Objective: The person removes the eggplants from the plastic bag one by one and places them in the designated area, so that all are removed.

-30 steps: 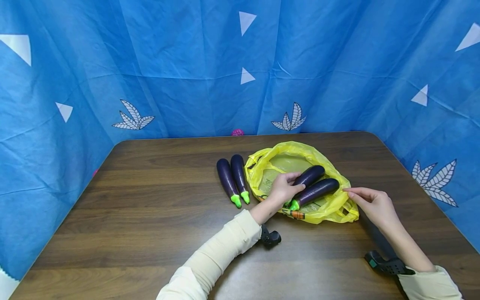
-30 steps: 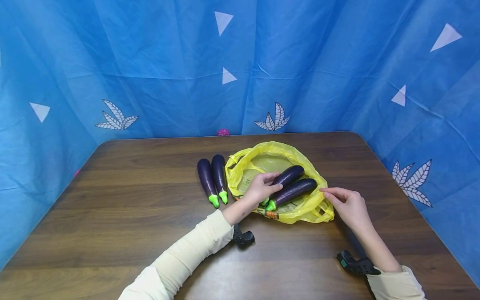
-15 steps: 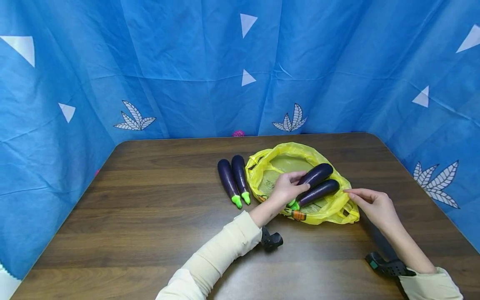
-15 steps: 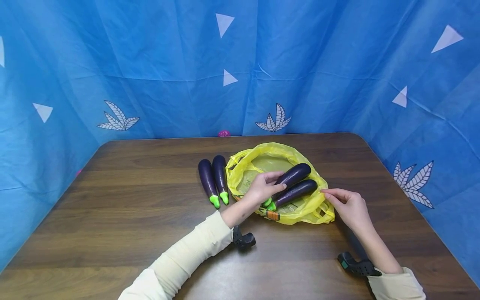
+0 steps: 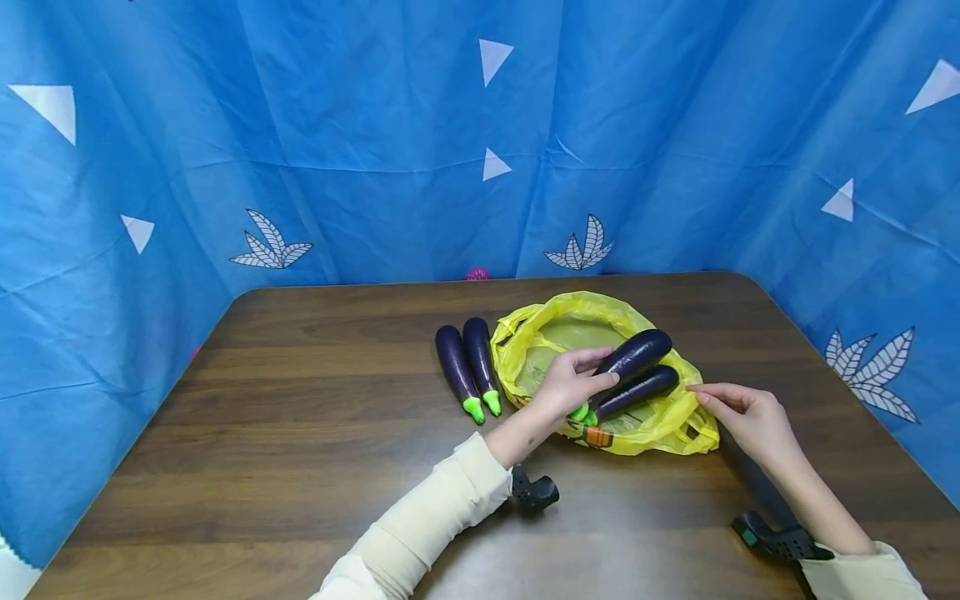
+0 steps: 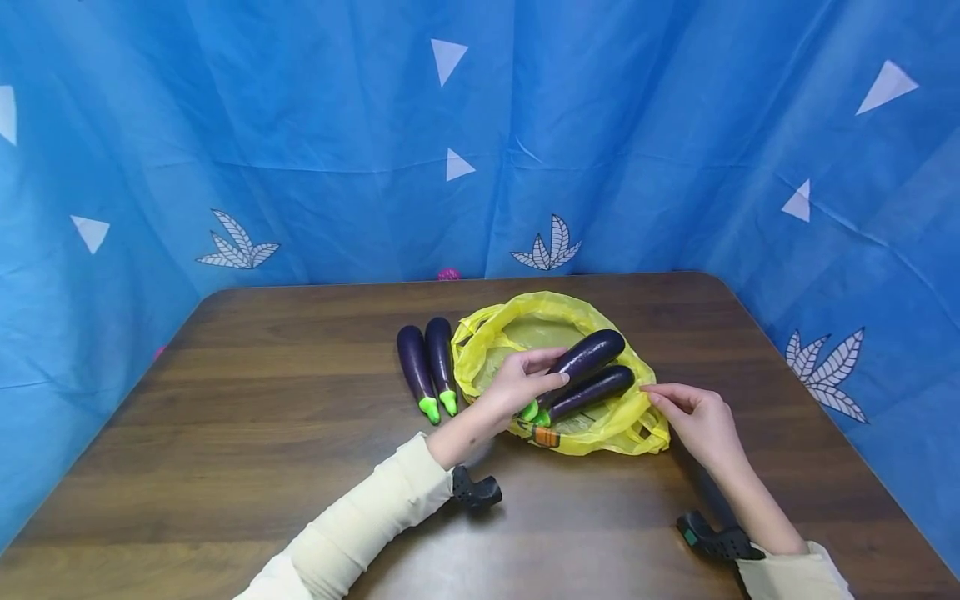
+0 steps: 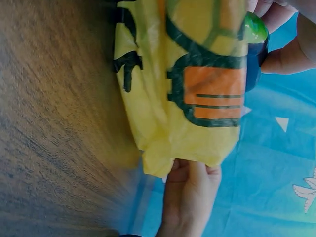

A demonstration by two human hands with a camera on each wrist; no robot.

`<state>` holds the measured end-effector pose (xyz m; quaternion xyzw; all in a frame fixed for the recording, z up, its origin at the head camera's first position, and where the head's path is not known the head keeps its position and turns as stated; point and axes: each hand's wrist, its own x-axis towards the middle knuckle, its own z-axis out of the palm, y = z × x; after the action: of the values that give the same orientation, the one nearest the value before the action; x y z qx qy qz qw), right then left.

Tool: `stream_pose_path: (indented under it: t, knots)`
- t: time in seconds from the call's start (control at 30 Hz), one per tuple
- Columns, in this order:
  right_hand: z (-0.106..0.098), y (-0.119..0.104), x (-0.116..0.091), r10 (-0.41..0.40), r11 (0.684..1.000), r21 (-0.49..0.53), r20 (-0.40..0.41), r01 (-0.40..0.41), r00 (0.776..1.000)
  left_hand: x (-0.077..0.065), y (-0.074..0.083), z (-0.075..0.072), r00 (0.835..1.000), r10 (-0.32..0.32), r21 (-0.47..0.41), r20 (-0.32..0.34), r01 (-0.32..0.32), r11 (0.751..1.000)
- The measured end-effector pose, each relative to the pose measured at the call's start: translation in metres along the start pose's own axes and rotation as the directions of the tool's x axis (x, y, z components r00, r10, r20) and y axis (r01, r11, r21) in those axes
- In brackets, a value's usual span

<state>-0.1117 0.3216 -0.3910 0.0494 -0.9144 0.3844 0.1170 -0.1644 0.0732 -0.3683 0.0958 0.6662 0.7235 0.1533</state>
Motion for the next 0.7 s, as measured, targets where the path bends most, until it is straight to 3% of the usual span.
stream_pose_path:
  t: [0.4,0.7]
  knots:
    - [0.001,-0.001,0.0,0.009,1.0,0.013,0.005,-0.009,1.0,-0.021,0.014,-0.017,0.999,0.034,-0.024,0.02,-0.034,0.999]
    - [0.0,0.0,0.002,-0.009,1.0,0.016,-0.007,0.009,1.0,-0.027,0.021,-0.025,0.997,0.067,-0.035,0.03,-0.066,0.997]
